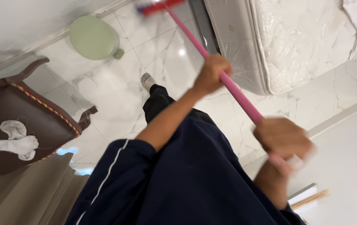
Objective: The person sweeps a tiled floor in a bedroom using a pink broom. They move around furniture, including a bed and a chair, to clean the entire visible floor area.
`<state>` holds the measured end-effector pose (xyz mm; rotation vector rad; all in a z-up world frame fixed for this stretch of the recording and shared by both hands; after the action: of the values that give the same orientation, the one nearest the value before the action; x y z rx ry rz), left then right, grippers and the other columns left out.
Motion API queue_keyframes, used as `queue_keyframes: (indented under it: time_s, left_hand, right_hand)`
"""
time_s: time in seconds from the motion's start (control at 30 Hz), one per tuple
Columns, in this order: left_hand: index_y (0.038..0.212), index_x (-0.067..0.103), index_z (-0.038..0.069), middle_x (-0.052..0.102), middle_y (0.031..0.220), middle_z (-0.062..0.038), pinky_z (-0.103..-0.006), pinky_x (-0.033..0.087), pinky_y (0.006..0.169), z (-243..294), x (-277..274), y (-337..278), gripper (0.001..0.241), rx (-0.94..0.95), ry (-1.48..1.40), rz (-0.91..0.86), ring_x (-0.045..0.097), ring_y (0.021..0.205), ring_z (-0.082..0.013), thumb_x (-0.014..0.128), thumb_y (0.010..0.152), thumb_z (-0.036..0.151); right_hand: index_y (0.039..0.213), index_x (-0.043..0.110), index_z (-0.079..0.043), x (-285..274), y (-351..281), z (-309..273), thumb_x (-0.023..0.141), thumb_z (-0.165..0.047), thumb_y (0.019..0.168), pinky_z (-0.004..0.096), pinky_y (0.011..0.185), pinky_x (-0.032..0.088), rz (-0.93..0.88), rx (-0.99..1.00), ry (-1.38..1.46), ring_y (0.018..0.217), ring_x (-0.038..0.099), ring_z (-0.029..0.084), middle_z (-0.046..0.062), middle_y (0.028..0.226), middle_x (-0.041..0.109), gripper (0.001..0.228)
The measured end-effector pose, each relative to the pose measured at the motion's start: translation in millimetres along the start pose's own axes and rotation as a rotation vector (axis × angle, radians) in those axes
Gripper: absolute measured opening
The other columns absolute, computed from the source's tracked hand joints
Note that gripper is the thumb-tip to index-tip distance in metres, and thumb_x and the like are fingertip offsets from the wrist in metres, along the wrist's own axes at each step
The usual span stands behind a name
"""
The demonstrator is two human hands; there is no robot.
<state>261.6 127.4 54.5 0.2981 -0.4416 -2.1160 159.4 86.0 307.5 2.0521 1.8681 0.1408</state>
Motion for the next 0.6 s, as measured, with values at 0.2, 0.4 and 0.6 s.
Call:
queue_keyframes:
  time_s: [0.2, 0.4, 0.6]
  left_hand:
    - [0.067, 0.05, 0.008, 0.055, 0.069, -0.007, -0.0424, 0.046, 0.082, -79, 6, -26, 0.029, -0.036, 0.104, -0.241, 0.057, 0.077, -0.0287, 0.074, 0.084, 0.01]
    - [0.07, 0.062, 0.009, 0.067, 0.07, -0.009, -0.0419, 0.051, 0.067, -14, 55, -69, 0.009, -0.168, -0.205, -0.391, 0.066, 0.07, -0.0298, 0.07, 0.073, 0.005]
    - [0.07, 0.065, 0.013, 0.067, 0.067, -0.006, -0.0395, 0.051, 0.063, 22, 68, -77, 0.006, -0.133, -0.156, -0.431, 0.067, 0.066, -0.0269, 0.069, 0.072, 0.009]
  right_hand:
    - [0.053, 0.03, -0.005, 24, -9, 35, 0.054, -0.009, 0.079, 0.039, 0.055, 0.033, 0.02, 0.162, -0.025, 0.046, 0.036, 0.024, 0.007, 0.051, 0.034, 0.035]
    - [0.05, 0.028, -0.005, 15, -16, -13, 0.054, -0.006, 0.075, 0.035, 0.051, 0.028, 0.157, 0.376, -0.09, 0.044, 0.031, 0.019, 0.006, 0.048, 0.029, 0.036]
    - [0.05, 0.035, -0.009, -1, -11, -52, 0.064, -0.007, 0.082, 0.037, 0.046, 0.033, -0.074, 0.167, 0.007, 0.039, 0.039, 0.019, 0.002, 0.046, 0.034, 0.043]
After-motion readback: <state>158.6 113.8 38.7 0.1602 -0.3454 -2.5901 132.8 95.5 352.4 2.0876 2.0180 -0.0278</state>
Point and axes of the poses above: each hand's wrist, its own y-axis towards the middle knuckle, its own x-axis out of the palm, z = x × y, the point moved 3 cm from there along y, towards the middle knuckle
